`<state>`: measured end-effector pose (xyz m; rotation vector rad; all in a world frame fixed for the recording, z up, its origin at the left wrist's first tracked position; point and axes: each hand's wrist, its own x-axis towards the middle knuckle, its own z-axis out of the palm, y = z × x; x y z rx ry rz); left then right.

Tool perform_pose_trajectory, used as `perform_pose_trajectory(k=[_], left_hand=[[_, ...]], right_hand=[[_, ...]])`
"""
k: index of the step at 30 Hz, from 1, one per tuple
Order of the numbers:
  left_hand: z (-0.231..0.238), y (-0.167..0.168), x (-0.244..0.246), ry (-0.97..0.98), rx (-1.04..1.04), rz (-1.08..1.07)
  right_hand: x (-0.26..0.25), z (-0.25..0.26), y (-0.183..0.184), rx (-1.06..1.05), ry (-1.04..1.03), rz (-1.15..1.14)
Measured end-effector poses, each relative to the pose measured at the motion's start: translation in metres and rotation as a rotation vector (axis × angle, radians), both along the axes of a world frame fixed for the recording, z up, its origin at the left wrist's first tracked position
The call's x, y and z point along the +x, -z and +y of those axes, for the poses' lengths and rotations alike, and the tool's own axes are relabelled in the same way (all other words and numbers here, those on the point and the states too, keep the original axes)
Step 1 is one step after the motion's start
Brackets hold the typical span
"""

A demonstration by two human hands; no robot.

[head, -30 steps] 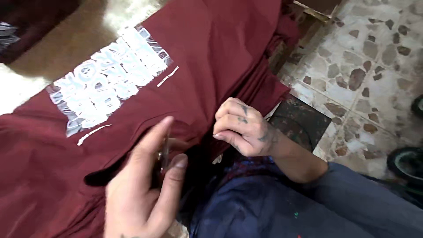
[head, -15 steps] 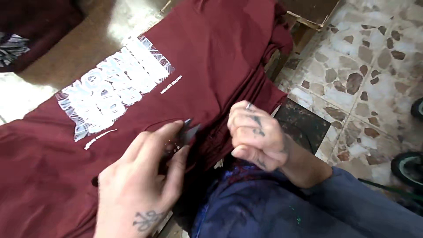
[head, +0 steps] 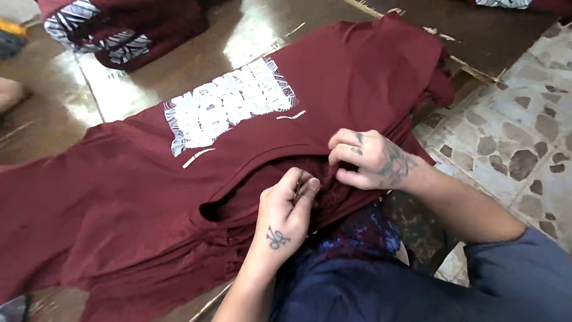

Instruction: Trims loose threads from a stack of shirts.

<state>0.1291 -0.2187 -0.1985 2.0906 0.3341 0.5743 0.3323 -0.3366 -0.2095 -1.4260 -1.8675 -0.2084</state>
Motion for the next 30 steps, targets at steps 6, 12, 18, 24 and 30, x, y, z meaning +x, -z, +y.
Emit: perform_pose_trajectory(k=[6, 12, 18, 24, 30], left_hand=[[0.000, 0.002, -0.005, 0.028, -0.079, -0.038], [-0.010, 0.003, -0.007, 0.061, 0.149, -0.131], [0.006, -0.009, -0.016, 0.225, 0.270, -0.159], [0.010, -0.016, -0.026, -0.024, 0.323, 0.113], [0.009, -0.022, -0.029, 0.034, 0.530, 0.129]], right_hand=[[-0.018, -0.010, 0.029, 0.168, 0.165, 0.164], [-0.038, -0.016, 0.022, -0.021, 0.316, 0.168], [-0.038, -0.027, 0.020, 0.020, 0.195, 0.181], [-0.046, -0.034, 0.034, 0.262, 0.121, 0.308], [-0.055, -0.044, 0.035, 0.306, 0.191, 0.285]])
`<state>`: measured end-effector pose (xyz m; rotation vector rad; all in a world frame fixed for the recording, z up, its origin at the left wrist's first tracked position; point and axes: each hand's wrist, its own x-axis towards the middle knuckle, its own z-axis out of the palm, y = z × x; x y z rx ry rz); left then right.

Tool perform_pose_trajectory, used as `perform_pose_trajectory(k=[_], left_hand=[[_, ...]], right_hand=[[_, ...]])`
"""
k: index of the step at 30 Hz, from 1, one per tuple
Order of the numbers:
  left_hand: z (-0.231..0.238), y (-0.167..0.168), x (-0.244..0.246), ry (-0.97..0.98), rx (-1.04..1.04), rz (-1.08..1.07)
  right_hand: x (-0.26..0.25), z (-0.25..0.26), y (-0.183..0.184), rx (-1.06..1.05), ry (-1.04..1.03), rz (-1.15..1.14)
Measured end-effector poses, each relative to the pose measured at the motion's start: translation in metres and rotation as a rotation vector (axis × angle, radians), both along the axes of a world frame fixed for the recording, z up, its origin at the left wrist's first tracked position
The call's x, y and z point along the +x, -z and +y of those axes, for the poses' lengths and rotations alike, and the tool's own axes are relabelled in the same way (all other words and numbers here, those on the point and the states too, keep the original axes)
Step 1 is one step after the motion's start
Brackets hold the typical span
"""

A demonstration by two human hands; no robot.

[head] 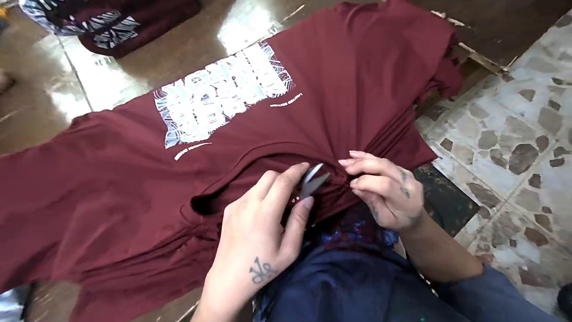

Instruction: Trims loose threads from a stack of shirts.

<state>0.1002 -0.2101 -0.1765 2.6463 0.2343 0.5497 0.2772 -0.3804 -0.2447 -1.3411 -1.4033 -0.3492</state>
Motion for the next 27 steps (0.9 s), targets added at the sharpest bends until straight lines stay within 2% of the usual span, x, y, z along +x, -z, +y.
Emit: perform_pose_trajectory(k=[6, 13, 16, 19, 20, 22, 24, 26, 27], left_hand=[[-0.011, -0.004, 0.006, 0.101, 0.190, -0.061], [-0.016, -0.009, 0.012, 0.061, 0.222, -0.075], [-0.004, -0.013, 0.007, -0.013, 0.015, -0.150], [0.031, -0.030, -0.028, -0.217, -0.165, -0.290], [0.044, -0.035, -0.040, -0.292, -0.232, -0.336], [0.064, -0.041, -0.060, -0.364, -0.425, -0.414], [0.070, -0.038, -0.075, -0.389, -0.569, -0.417], [0.066, -0.030, -0.084, -0.405, -0.611, -0.367], [0.064, -0.026, -0.088, -0.405, -0.623, -0.359]], right_hand=[[-0.003, -0.001, -0.005, 0.042, 0.057, -0.049], [-0.011, -0.003, -0.019, 0.073, 0.058, -0.028], [-0.043, -0.001, -0.024, -0.052, -0.155, -0.028], [-0.073, 0.009, -0.027, -0.293, -0.443, -0.157], [-0.077, 0.016, -0.028, -0.291, -0.475, -0.186], [-0.078, 0.034, -0.034, -0.213, -0.450, -0.185], [-0.077, 0.062, -0.043, -0.135, -0.335, -0.134], [-0.081, 0.094, -0.042, -0.179, -0.215, -0.115], [-0.086, 0.107, -0.038, -0.241, -0.217, -0.145]])
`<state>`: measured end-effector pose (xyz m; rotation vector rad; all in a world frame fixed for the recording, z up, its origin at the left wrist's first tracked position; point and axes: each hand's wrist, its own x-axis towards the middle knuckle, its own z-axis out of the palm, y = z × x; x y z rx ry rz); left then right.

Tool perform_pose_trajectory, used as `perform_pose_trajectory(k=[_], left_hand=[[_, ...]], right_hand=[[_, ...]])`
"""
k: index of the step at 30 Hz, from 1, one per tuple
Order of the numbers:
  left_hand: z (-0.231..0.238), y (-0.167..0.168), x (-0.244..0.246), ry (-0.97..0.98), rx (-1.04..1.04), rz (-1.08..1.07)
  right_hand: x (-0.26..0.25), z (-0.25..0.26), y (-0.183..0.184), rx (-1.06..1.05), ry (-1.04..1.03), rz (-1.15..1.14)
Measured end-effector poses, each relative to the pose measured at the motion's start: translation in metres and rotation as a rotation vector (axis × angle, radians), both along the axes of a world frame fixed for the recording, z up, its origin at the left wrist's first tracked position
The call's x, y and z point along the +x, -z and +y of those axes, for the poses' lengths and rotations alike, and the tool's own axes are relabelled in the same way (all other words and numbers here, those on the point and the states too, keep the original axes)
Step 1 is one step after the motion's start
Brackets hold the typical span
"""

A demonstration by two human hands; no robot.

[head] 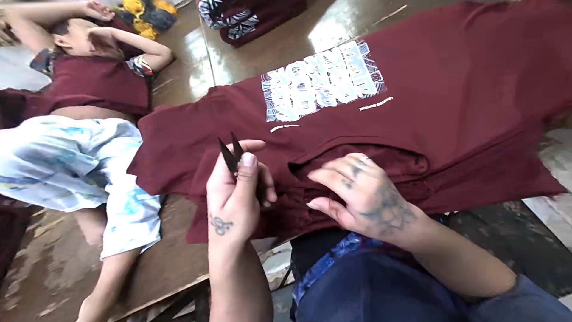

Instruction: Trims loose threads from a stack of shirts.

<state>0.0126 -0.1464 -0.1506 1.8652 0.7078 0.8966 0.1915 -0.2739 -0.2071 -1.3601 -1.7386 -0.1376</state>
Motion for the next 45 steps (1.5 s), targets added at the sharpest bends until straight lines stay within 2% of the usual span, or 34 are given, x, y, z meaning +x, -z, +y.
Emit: perform_pose_trajectory(k=[2, 5, 6, 9, 10, 11, 12, 15, 16, 18, 21, 23, 28, 31, 34, 39, 42, 45], left_hand=[[-0.001, 0.006, -0.007, 0.001, -0.021, -0.031], [-0.003, 0.009, -0.013, -0.022, -0.039, 0.002], [-0.006, 0.011, -0.012, -0.049, 0.013, 0.122], [-0.013, 0.021, 0.000, -0.067, 0.238, 0.665], [-0.013, 0.024, 0.002, -0.058, 0.250, 0.735], [-0.012, 0.026, -0.001, -0.061, 0.233, 0.686], [-0.011, 0.028, -0.007, -0.068, 0.176, 0.538], [-0.020, 0.042, -0.017, -0.086, -0.090, -0.141], [-0.024, 0.049, -0.016, -0.071, -0.150, -0.298], [-0.030, 0.062, -0.015, -0.018, -0.194, -0.471], [-0.029, 0.069, -0.017, 0.031, -0.210, -0.528], [-0.027, 0.070, -0.019, 0.039, -0.230, -0.539], [-0.026, 0.073, -0.022, 0.101, -0.278, -0.547], [-0.022, 0.073, -0.023, 0.131, -0.290, -0.538], [-0.020, 0.075, -0.024, 0.117, -0.331, -0.576], [-0.020, 0.075, -0.027, 0.195, -0.362, -0.544], [-0.020, 0.074, -0.026, 0.201, -0.354, -0.534], [-0.020, 0.074, -0.025, 0.201, -0.357, -0.550]], right_hand=[[-0.010, 0.007, 0.014, -0.048, -0.184, -0.049], [-0.013, -0.003, 0.032, 0.025, -0.361, -0.077], [-0.012, -0.006, 0.036, 0.049, -0.382, -0.079], [-0.011, -0.009, 0.041, 0.094, -0.381, -0.098], [-0.011, -0.009, 0.041, 0.107, -0.388, -0.070], [-0.010, -0.008, 0.041, 0.113, -0.399, -0.013], [-0.009, -0.007, 0.039, 0.102, -0.399, 0.062], [-0.009, -0.002, 0.026, -0.014, -0.326, 0.231], [-0.011, 0.001, 0.021, -0.052, -0.279, 0.254], [-0.017, 0.013, 0.013, -0.101, -0.195, 0.253], [-0.025, 0.029, 0.012, -0.033, -0.137, 0.183], [-0.020, 0.027, 0.015, 0.026, -0.162, 0.224], [-0.015, 0.023, 0.007, -0.167, -0.172, 0.253], [-0.021, 0.030, 0.010, -0.072, -0.177, 0.173], [-0.009, 0.019, 0.014, -0.003, -0.224, 0.246], [-0.016, 0.023, 0.006, -0.176, -0.173, 0.201], [-0.020, 0.028, 0.015, -0.015, -0.171, 0.084], [-0.014, 0.016, 0.024, 0.137, -0.192, 0.143]])
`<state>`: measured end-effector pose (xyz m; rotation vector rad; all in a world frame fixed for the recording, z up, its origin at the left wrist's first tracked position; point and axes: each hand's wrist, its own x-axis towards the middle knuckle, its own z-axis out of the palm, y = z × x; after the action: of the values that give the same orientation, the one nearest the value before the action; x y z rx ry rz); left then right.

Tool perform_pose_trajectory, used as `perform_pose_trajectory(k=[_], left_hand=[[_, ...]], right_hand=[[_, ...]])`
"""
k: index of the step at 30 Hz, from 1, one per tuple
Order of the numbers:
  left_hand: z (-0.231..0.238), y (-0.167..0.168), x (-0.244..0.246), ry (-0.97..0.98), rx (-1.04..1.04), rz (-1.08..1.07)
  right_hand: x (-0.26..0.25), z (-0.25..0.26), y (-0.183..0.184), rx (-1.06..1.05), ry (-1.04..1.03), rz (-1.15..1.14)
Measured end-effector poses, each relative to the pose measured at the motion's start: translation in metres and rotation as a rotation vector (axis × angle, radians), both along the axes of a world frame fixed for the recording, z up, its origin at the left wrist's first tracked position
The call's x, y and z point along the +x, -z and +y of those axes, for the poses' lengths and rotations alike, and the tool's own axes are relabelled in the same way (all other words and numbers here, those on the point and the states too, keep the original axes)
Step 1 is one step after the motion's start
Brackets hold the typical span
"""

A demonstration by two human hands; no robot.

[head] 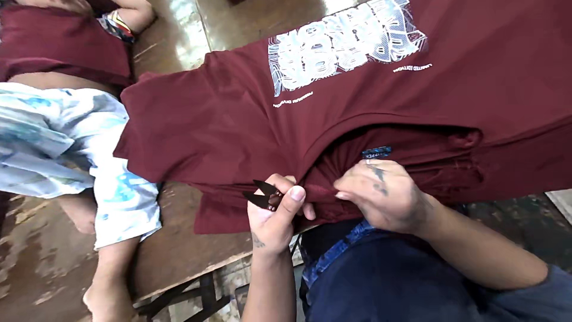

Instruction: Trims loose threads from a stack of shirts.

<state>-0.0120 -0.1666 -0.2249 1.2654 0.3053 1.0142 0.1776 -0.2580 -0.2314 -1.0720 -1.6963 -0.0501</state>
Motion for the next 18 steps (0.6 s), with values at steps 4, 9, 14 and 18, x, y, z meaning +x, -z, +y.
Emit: perform_pose_trajectory(k=[4, 9, 14, 18], left_hand=[[0.004, 0.001, -0.002, 0.025, -0.022, -0.026], [0.002, 0.001, -0.002, 0.027, 0.012, 0.020], [0.001, 0.001, 0.000, 0.006, 0.029, 0.028], [0.002, 0.001, -0.003, 0.029, 0.071, 0.080]], right_hand=[[0.011, -0.014, 0.000, -0.075, -0.091, 0.050], [-0.003, 0.002, -0.013, -0.209, 0.032, 0.032], [0.000, 0.005, -0.011, -0.155, 0.037, -0.038], [0.003, -0.005, -0.005, -0.069, 0.023, -0.044]])
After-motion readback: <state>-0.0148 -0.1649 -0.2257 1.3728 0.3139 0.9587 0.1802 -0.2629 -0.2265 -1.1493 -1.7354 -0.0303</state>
